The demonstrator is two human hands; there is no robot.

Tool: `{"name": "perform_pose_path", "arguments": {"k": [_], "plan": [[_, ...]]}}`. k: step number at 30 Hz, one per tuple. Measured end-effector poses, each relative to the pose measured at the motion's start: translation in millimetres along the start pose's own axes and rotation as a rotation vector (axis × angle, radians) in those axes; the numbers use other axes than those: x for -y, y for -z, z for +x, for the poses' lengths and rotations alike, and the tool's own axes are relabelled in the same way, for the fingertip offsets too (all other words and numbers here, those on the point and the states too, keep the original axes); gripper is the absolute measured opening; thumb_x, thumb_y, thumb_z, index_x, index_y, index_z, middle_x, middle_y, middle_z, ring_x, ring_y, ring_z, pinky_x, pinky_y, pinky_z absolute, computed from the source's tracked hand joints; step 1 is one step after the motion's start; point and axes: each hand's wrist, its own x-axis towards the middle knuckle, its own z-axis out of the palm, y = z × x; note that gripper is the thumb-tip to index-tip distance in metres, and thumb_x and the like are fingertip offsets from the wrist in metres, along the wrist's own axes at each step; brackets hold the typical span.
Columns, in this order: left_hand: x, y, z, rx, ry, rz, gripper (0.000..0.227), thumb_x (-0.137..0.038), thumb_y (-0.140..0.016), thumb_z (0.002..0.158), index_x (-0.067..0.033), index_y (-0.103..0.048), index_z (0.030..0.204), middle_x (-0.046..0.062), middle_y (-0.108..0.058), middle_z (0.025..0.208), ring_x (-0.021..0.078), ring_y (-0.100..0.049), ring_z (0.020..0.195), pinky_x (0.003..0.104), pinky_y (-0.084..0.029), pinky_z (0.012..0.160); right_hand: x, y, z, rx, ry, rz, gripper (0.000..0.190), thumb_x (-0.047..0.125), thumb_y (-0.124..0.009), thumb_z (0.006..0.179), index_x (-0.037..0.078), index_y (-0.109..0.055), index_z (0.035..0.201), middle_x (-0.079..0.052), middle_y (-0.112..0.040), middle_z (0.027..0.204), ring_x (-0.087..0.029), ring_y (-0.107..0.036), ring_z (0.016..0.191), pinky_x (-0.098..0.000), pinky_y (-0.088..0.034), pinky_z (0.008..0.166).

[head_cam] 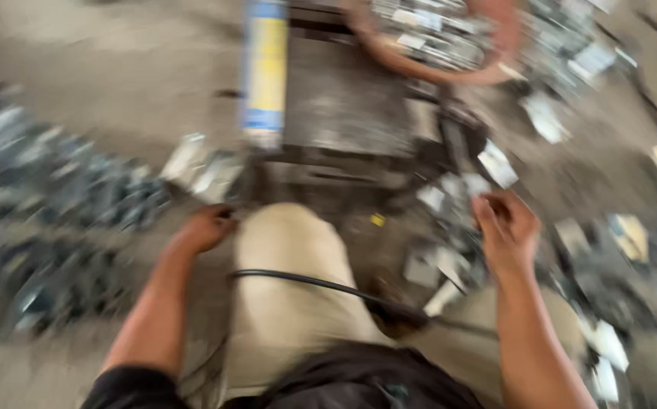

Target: The person welds small metal brackets using a handheld welding torch. They repeatedly pick up a bracket, place a metal ring on it, weld the ring in place, and then set the finished piece aside. The process is repeated for multiple units.

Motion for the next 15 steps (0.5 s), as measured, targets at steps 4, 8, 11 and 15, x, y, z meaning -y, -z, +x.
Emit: {"name": "perform_pose_path", "arguments": {"k": [4,8,11,15], "plan": [[87,-51,-3,-0.069,0.273,0.089,0.067,-0.054,-0.074,0.083,-0.0086,-0.067,0.132,0.019,-0.067,0.134,0.0382,-0.065,0.121,0.045,-0.051,0.105,32,-88,19,0.213,0.183,0.013,0.027,0.018,-0.077,0.098,0.001,-0.07,0.118,-0.003,-0.065,0.095,-0.008,-0.059,0.084,-0.0251,-0.05,0.076],[127,-84,4,-0.063,0.405,0.03,0.066,-0.052,-0.073,0.085,-0.0136,-0.065,0.139,0.022,-0.059,0.144,0.0407,-0.059,0.129,0.046,-0.049,0.11,56,-155,31,0.279,0.409,-0.293,0.039,0.022,-0.08,0.092,0.0,-0.07,0.123,-0.008,-0.069,0.103,-0.017,-0.067,0.091,-0.0338,-0.054,0.085],[124,-89,21,-0.004,0.547,0.014,0.078,-0.052,-0.073,0.085,-0.0205,-0.047,0.152,0.018,-0.03,0.162,0.0439,-0.041,0.141,0.052,-0.042,0.113,61,-198,53,0.267,0.743,-0.557,0.052,0.03,-0.084,0.09,0.001,-0.066,0.13,-0.015,-0.068,0.115,-0.034,-0.061,0.113,-0.047,-0.049,0.104],[94,-66,67,0.041,0.635,0.047,0.09,-0.058,-0.071,0.088,-0.0168,-0.033,0.158,0.014,-0.009,0.169,0.0419,-0.021,0.152,0.058,-0.029,0.118,52,-240,77,0.264,0.894,-0.629,0.074,0.043,-0.082,0.092,0.0,-0.054,0.144,-0.022,-0.055,0.136,-0.041,-0.046,0.135,-0.0571,-0.038,0.117]]}}
